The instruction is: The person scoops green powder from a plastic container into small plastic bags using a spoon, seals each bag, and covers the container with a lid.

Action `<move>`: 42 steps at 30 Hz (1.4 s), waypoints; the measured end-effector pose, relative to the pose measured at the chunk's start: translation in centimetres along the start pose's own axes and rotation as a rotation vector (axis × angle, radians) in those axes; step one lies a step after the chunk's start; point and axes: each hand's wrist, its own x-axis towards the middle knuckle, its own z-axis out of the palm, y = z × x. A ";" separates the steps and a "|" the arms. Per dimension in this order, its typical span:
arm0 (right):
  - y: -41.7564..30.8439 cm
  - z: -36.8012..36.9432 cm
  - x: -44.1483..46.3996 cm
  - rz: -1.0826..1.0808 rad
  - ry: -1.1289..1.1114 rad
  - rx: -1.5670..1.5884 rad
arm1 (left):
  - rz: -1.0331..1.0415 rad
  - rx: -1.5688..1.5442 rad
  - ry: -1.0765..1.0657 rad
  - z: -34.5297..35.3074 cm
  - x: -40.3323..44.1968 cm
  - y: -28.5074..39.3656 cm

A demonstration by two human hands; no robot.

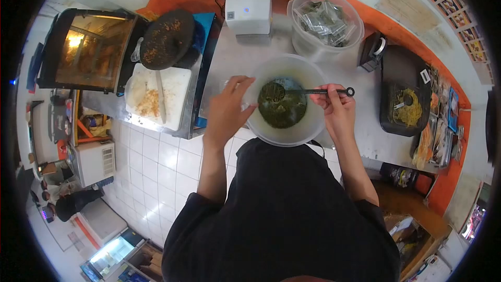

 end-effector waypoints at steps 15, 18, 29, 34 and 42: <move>-8.5 4.8 -4.0 -0.437 -0.735 -0.967 | 0.143 -0.344 0.055 5.6 0.8 0.7; -8.7 4.3 -4.7 -0.415 -0.558 -0.838 | 0.013 -0.317 0.060 5.8 0.6 0.3; -2.0 5.1 -1.9 -0.297 -0.446 -1.080 | -0.083 -0.206 0.133 5.7 0.6 2.0; -1.8 5.6 -0.9 -0.237 -0.471 -1.101 | -0.037 -0.191 0.160 4.9 0.4 2.7; -0.6 4.7 -0.4 -0.356 -0.439 -0.976 | 0.113 -0.326 0.012 3.0 -0.5 0.9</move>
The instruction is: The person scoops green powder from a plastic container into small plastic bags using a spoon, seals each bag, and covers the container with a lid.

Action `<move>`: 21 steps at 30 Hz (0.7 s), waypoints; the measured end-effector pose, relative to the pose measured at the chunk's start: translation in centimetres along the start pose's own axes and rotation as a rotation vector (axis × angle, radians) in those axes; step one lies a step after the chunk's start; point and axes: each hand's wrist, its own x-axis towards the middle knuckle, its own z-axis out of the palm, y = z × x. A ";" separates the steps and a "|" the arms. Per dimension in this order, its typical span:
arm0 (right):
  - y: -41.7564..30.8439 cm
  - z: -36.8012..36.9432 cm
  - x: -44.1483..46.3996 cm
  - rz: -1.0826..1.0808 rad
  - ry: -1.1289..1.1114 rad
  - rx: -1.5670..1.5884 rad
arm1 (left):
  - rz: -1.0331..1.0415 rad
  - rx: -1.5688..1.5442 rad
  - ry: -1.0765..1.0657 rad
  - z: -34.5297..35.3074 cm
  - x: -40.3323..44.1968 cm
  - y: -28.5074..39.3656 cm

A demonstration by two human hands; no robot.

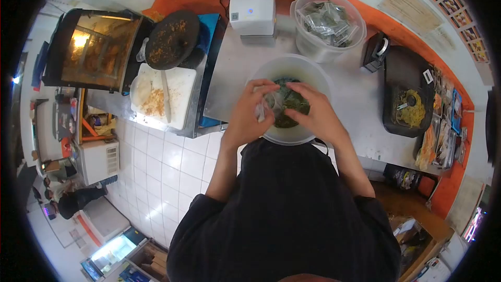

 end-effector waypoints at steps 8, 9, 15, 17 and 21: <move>-0.7 -1.5 -0.2 0.331 -0.110 0.578 | -0.310 -0.419 0.062 0.0 -0.7 1.5; -0.8 -1.8 -0.3 0.314 -0.090 0.568 | -0.326 -0.386 0.111 0.2 -0.6 1.5; -1.1 -2.6 -0.8 0.257 -0.021 0.533 | -0.136 -0.524 0.313 1.7 -0.3 0.7; -1.7 -3.1 -0.9 0.232 -0.005 0.532 | -0.133 -0.574 0.290 1.7 -0.1 1.1; -2.0 -3.5 -0.9 0.159 0.036 0.465 | -0.130 -0.650 0.276 1.9 0.1 1.1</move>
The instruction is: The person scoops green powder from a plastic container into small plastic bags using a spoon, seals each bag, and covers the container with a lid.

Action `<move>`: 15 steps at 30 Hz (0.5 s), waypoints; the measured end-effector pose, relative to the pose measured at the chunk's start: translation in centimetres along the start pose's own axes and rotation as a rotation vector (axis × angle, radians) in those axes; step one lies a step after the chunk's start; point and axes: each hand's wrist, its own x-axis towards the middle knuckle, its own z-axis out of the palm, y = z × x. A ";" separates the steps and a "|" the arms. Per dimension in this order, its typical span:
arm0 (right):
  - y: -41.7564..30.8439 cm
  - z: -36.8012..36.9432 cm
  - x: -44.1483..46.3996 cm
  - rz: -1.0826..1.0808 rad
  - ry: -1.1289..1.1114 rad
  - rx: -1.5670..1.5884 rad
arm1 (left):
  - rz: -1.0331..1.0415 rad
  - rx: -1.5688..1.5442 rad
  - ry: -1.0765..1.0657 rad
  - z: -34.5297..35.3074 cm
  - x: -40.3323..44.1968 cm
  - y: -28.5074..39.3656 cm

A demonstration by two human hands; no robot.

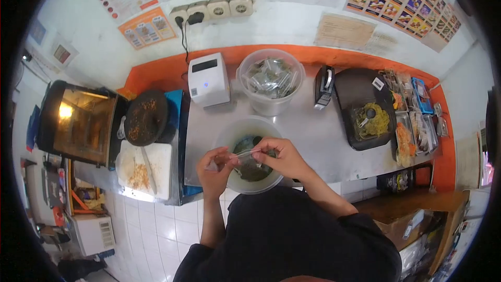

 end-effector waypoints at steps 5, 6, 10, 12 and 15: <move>-0.2 0.0 0.3 -0.026 0.029 -0.084 | -0.031 0.068 0.028 0.4 0.5 -0.6; -0.2 -0.1 0.3 -0.064 0.019 -0.095 | -0.017 0.088 0.015 0.4 0.7 -0.5; 0.8 -0.4 0.5 -0.182 0.009 -0.140 | -0.056 0.123 -0.037 0.4 0.9 0.2; 0.7 -0.1 0.5 -0.182 0.025 -0.154 | -0.084 0.135 -0.054 0.2 0.9 -0.1; 0.3 0.5 0.5 -0.142 0.024 -0.179 | -0.061 0.198 -0.072 0.2 1.1 -0.3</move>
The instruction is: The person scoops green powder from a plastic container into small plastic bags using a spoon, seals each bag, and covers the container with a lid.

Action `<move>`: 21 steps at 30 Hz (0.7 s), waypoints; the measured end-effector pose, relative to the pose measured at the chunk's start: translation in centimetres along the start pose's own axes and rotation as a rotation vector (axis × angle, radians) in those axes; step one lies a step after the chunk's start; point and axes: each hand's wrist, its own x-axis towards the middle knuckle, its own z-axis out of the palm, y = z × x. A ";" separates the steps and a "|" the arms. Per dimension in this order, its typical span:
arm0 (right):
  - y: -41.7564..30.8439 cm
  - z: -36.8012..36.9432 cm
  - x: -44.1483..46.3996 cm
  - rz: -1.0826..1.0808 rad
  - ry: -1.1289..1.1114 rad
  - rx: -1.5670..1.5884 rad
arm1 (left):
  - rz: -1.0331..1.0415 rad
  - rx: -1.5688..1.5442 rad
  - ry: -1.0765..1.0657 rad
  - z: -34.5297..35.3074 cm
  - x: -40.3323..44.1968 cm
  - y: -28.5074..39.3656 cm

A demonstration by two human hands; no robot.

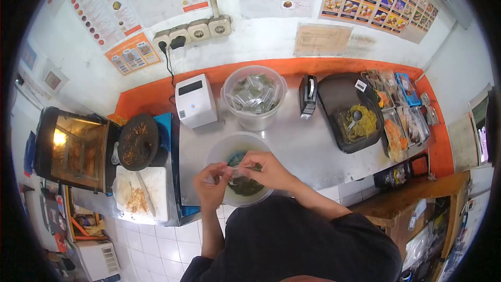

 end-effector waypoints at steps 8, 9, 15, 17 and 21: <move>1.0 0.9 0.3 -0.010 -0.068 -0.024 | -0.007 0.018 -0.088 0.2 -0.1 1.0; 0.9 0.9 0.4 -0.004 -0.075 -0.004 | 0.003 0.001 -0.090 0.0 -0.1 0.4; 1.9 -1.2 0.7 0.178 -0.114 0.013 | -0.076 -0.058 -0.064 -0.6 -0.4 -1.0; 2.3 -1.3 0.9 0.156 -0.091 0.058 | -0.037 0.057 -0.080 -1.0 -0.4 -1.7; 2.5 -2.4 3.4 -0.003 0.147 -0.237 | -0.271 -0.673 0.311 -1.2 -0.5 -4.1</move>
